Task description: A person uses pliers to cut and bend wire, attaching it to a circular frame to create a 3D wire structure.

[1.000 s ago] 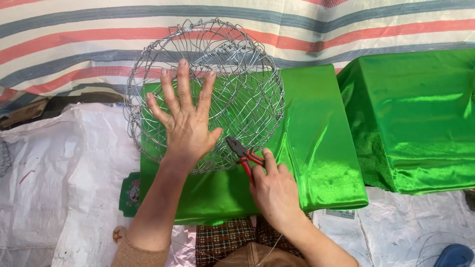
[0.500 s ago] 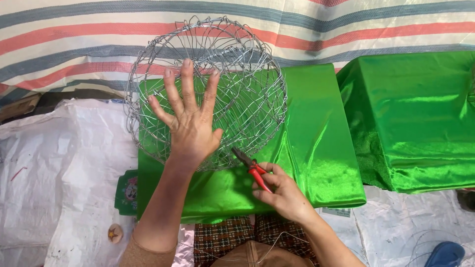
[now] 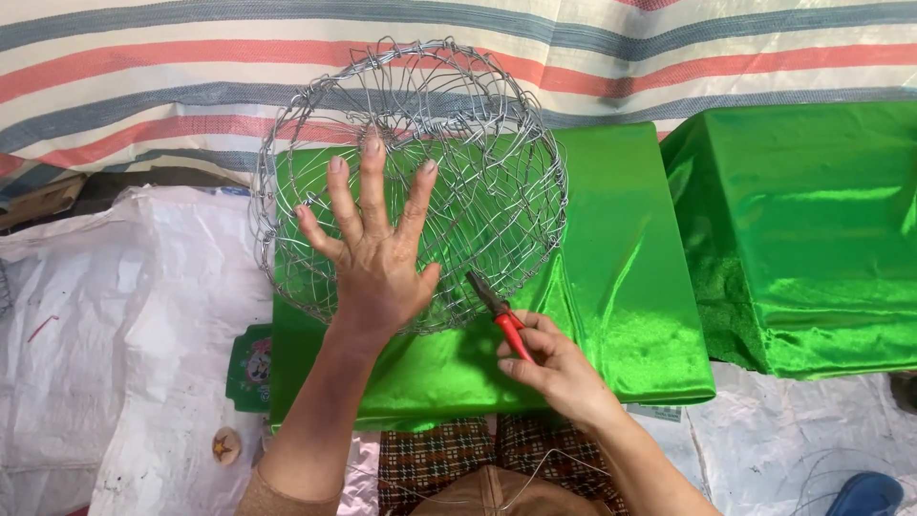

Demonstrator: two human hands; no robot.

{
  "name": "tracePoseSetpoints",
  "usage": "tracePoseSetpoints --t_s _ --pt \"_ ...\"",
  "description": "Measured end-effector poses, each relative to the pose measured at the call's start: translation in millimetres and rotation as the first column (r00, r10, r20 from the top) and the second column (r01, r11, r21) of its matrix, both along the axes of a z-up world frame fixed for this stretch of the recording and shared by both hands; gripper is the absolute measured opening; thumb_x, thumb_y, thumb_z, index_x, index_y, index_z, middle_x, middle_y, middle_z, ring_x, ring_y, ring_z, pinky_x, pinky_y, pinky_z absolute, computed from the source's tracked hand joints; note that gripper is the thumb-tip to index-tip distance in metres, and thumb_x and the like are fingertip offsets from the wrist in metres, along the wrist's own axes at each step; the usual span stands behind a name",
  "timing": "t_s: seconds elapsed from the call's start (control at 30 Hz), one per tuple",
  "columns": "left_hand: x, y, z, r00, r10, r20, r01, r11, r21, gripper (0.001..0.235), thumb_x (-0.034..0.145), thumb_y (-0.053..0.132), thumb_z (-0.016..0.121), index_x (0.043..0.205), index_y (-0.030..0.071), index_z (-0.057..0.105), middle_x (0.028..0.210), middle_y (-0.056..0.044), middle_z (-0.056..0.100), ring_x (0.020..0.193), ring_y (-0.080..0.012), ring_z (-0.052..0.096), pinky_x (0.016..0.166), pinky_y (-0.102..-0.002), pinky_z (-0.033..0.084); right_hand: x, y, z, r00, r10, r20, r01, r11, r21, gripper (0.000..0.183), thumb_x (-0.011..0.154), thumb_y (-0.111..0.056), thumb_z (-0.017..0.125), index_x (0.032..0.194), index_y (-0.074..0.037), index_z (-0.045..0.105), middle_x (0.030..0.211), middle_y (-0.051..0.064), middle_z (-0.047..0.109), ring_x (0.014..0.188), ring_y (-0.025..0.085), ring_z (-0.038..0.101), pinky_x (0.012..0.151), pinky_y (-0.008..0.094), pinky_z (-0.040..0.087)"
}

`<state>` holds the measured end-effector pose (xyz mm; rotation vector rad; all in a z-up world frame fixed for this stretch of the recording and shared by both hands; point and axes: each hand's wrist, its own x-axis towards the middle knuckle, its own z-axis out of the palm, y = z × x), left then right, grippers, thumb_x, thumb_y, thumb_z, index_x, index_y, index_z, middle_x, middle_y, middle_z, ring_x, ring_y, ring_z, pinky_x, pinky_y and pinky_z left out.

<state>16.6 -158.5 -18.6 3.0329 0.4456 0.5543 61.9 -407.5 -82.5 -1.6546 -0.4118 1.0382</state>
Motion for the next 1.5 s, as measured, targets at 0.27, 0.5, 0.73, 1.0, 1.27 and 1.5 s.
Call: tracePoseSetpoints --t_s 0.27,0.5,0.73,1.0,1.27,1.5 --pt "-6 -5 -4 0.999 -0.017 0.037 0.018 1.000 -0.005 0.102 0.075 0.029 0.085 0.163 0.029 0.034 0.168 -0.024 0.008 0.151 -0.0503 0.000 0.104 -0.075 -0.018 15 -7 1 0.938 0.017 -0.347 -0.011 1.000 0.020 0.007 0.080 0.001 0.073 0.087 0.001 0.075 0.124 0.011 0.067 0.082 0.020 0.063 0.081 0.031 0.049" --pt "-10 -2 -4 0.999 0.008 0.039 -0.006 0.999 -0.046 0.102 0.074 0.025 0.083 0.163 0.028 0.035 0.167 -0.025 0.005 0.151 -0.0496 -0.005 0.104 -0.076 -0.018 2 -5 -5 0.870 -0.035 -0.492 0.058 0.998 0.032 0.011 0.084 -0.002 0.075 0.095 0.001 0.076 0.073 0.008 0.070 0.053 0.014 0.051 0.053 0.027 0.037" --pt "-17 0 -10 0.999 0.027 0.040 -0.027 1.000 -0.001 0.105 0.076 0.043 0.093 0.163 0.031 0.036 0.167 -0.024 0.007 0.150 -0.0488 -0.003 0.105 -0.074 -0.016 -7 7 -7 0.839 -0.092 -0.536 0.087 0.996 -0.035 0.012 0.084 -0.010 0.077 0.095 -0.004 0.077 0.075 0.008 0.070 0.059 0.015 0.050 0.063 0.032 0.033" --pt "-28 6 -10 0.996 0.081 0.028 -0.082 0.996 0.044 0.104 0.075 0.041 0.088 0.163 0.026 0.034 0.165 -0.026 0.001 0.149 -0.0504 -0.004 0.109 -0.076 -0.003 -16 22 16 0.772 -0.151 -0.617 0.108 0.988 -0.107 0.023 0.089 -0.010 0.070 0.109 0.000 0.074 0.083 0.009 0.069 0.071 0.018 0.058 0.063 0.031 0.038" --pt "-44 13 -23 0.991 0.128 0.038 -0.130 0.989 0.067 0.120 0.070 0.055 0.096 0.164 0.027 0.026 0.165 -0.029 0.000 0.150 -0.0524 -0.004 0.109 -0.077 0.003 -15 23 1 0.835 -0.074 -0.545 0.045 0.997 -0.066 0.016 0.083 -0.012 0.077 0.097 -0.005 0.076 0.084 0.007 0.071 0.082 0.020 0.063 0.079 0.038 0.040" --pt "-55 37 -20 0.986 0.165 -0.026 -0.165 0.986 0.022 0.133 0.071 0.067 0.094 0.166 0.020 0.014 0.162 -0.036 -0.006 0.148 -0.0572 -0.009 0.107 -0.081 0.005 -30 17 1 0.934 0.191 0.300 -0.188 0.981 -0.040 0.016 0.077 -0.019 0.079 0.086 -0.006 0.077 0.151 0.015 0.043 0.140 0.040 0.044 0.112 0.057 0.037"
